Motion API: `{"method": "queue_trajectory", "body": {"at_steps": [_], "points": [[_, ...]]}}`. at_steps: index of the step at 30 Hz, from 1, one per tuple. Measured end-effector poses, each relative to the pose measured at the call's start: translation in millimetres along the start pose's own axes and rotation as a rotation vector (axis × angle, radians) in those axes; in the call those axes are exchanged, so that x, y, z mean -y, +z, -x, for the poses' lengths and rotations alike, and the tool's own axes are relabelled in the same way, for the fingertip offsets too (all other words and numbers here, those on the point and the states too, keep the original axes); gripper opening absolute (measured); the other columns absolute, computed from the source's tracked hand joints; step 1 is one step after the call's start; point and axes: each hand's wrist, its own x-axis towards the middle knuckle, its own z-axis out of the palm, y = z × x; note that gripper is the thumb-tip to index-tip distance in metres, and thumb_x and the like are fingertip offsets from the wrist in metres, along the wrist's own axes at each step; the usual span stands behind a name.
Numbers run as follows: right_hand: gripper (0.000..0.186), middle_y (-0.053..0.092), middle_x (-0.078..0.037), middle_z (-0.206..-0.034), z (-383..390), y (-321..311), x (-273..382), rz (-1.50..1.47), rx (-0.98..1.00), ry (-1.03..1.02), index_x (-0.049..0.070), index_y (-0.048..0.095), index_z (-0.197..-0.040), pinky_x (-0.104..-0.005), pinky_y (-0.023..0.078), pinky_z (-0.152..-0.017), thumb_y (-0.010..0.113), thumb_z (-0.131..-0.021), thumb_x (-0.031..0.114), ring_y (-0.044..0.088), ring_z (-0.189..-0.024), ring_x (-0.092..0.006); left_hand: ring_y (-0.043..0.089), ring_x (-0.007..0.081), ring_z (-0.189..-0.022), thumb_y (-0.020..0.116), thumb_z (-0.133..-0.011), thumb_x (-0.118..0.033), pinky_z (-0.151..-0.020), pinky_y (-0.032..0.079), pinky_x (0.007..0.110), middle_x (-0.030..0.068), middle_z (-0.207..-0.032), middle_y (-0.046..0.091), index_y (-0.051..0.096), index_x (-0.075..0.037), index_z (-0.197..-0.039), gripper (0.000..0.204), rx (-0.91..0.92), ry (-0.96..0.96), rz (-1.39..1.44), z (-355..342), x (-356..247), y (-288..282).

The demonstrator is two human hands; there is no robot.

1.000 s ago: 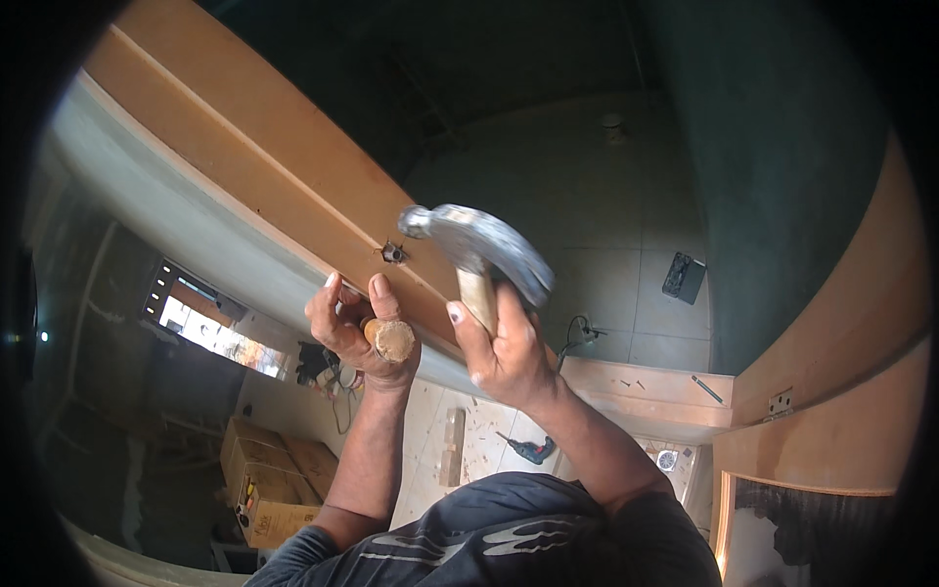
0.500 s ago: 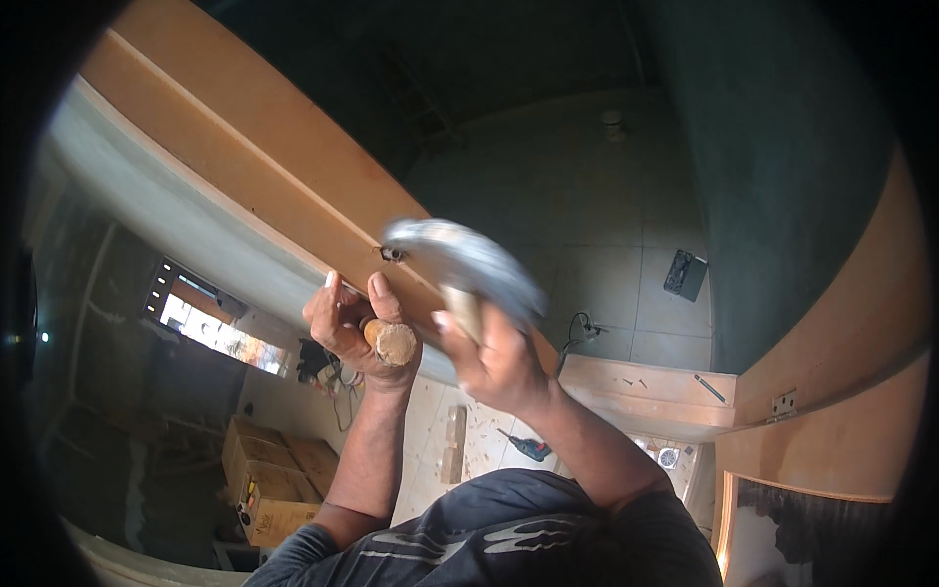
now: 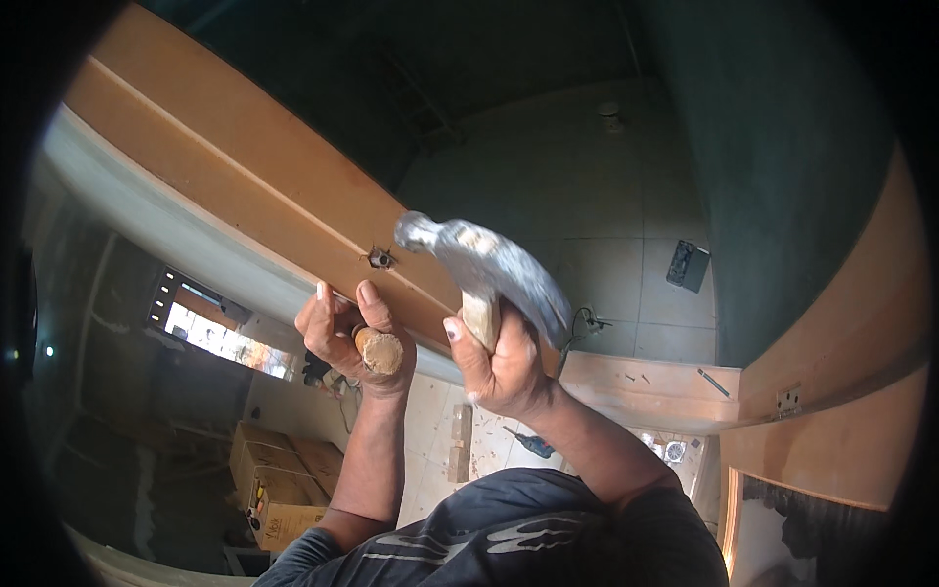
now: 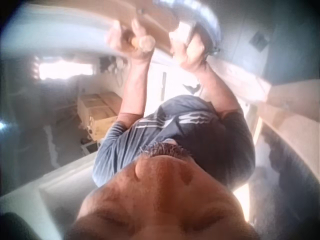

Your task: The person uses a hammer and chisel to carve a recess into a wooden door frame. They then insert a metal fixture into the carved recess and secure it by hammering it flush with the frame.

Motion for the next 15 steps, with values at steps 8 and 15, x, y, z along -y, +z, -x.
{"method": "queue_trajectory", "body": {"at_steps": [8,15], "points": [[0.023,0.064,-0.006,-0.088,-8.3,-13.5,-0.4,-0.016,0.083,0.055,-0.007,0.054,-0.125,-0.0263,0.048,-0.052,0.06,-0.107,0.006,0.06,-0.061,-0.0071,0.058,0.0134,-0.093,0.076,-0.098,0.001,-0.064,0.05,0.024,0.0104,-0.127,0.045,0.042,-0.013,-0.147,0.062,-0.012,0.013,-0.041,-2.7,1.4,0.3],[0.029,0.066,-0.01,-0.093,-7.9,-20.6,2.7,0.094,0.059,-0.16,-0.008,0.057,-0.125,-0.0304,0.053,-0.066,0.066,-0.103,0.008,0.064,-0.072,-0.0126,0.06,0.0146,-0.097,0.079,-0.094,0.006,-0.065,0.052,0.025,0.0108,-0.126,0.045,0.038,-0.014,-0.149,0.071,0.006,0.001,-0.104,-4.9,-8.1,0.9]]}}
